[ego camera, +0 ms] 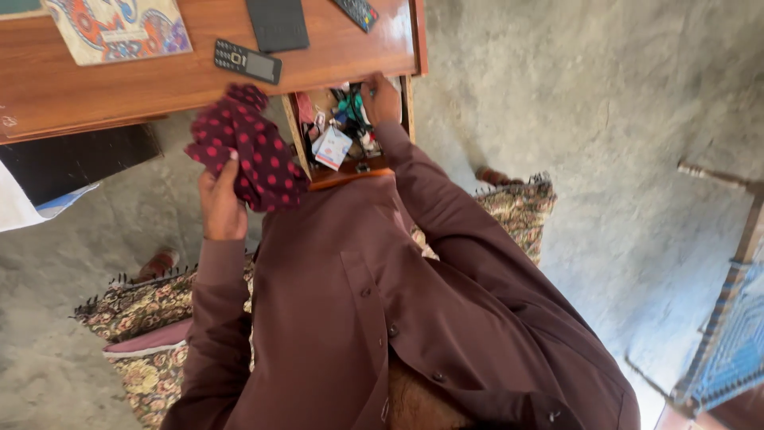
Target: Organize books and electronics on a desk and in a drawer.
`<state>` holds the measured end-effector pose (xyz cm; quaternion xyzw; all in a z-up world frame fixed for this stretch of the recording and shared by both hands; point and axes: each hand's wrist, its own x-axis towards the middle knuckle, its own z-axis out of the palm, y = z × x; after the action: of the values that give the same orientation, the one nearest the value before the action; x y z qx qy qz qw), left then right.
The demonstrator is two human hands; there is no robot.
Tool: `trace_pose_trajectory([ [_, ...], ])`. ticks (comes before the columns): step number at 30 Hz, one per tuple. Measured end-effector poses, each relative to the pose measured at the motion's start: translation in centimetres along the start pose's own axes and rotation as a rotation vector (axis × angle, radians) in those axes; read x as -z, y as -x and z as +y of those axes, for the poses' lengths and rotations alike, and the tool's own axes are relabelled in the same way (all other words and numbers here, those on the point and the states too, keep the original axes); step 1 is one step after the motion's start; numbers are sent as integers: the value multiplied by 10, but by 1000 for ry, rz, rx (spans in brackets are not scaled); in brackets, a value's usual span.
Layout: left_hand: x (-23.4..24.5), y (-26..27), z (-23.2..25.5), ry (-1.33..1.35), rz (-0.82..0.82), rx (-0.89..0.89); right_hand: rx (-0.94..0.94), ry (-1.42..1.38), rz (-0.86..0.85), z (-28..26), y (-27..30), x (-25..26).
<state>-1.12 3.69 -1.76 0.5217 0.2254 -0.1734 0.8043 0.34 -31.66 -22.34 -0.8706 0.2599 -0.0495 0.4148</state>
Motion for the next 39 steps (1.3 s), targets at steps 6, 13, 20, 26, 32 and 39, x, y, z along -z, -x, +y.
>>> trace_pose_trajectory([
  [6, -14, 27, 7, 0, 4, 12, 325, 205, 4, -63, -120, -5],
  [13, -6, 53, -3, 91, -26, 24, 72, 631, -233, -53, -161, -26],
  [20, 68, 17, -86, 393, 46, 96, 131, 391, -192, -61, -109, 9],
  [26, 11, -11, -39, 197, 41, 66, 71, -648, -562, -140, 8, 69],
  [32, -35, -27, 7, 124, -437, -42, 493, -371, -518, -241, 100, 132],
  [39, -62, -22, 10, -91, -736, 34, 556, -77, -259, -261, 126, 145],
])
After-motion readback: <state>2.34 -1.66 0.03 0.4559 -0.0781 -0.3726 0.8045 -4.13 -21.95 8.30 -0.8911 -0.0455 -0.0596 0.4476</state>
